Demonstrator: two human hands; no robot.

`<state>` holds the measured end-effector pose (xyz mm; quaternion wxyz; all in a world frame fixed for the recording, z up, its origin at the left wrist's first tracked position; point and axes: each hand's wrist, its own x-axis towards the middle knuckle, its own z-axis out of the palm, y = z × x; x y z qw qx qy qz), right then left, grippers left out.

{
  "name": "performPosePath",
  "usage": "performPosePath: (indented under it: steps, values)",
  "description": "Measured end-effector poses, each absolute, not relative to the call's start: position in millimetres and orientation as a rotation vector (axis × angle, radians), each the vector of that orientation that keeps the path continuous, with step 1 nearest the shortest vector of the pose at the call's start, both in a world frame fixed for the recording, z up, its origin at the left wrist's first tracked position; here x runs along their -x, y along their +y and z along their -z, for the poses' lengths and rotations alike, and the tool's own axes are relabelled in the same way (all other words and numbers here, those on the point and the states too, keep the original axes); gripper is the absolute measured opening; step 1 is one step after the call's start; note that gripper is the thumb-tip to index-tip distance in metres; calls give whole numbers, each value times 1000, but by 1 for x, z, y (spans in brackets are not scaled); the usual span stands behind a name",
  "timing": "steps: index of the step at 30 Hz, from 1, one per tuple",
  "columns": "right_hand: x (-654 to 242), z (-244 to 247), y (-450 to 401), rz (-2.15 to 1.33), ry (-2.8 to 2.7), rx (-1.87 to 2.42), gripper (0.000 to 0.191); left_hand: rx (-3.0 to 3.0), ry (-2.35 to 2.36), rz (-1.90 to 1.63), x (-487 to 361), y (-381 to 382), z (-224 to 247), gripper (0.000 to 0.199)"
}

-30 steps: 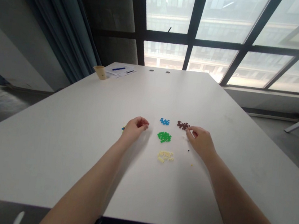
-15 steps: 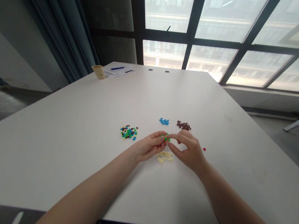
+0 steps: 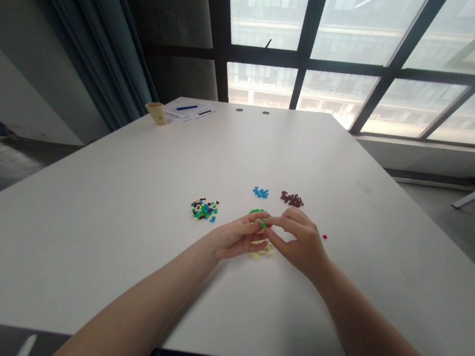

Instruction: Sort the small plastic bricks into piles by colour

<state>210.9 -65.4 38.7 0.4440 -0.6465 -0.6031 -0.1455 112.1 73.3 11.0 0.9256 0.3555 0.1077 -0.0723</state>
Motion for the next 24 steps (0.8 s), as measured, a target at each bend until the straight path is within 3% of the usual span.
performPosePath:
  steps: [18,24]
  values:
    - [-214,-34,-66,352,-1498,1641,12,-817,261,122,-115,68,-15,39]
    - [-247,-27,-69,314,-1219,1853,13,-1510,629,-444,-112,104,-29,22]
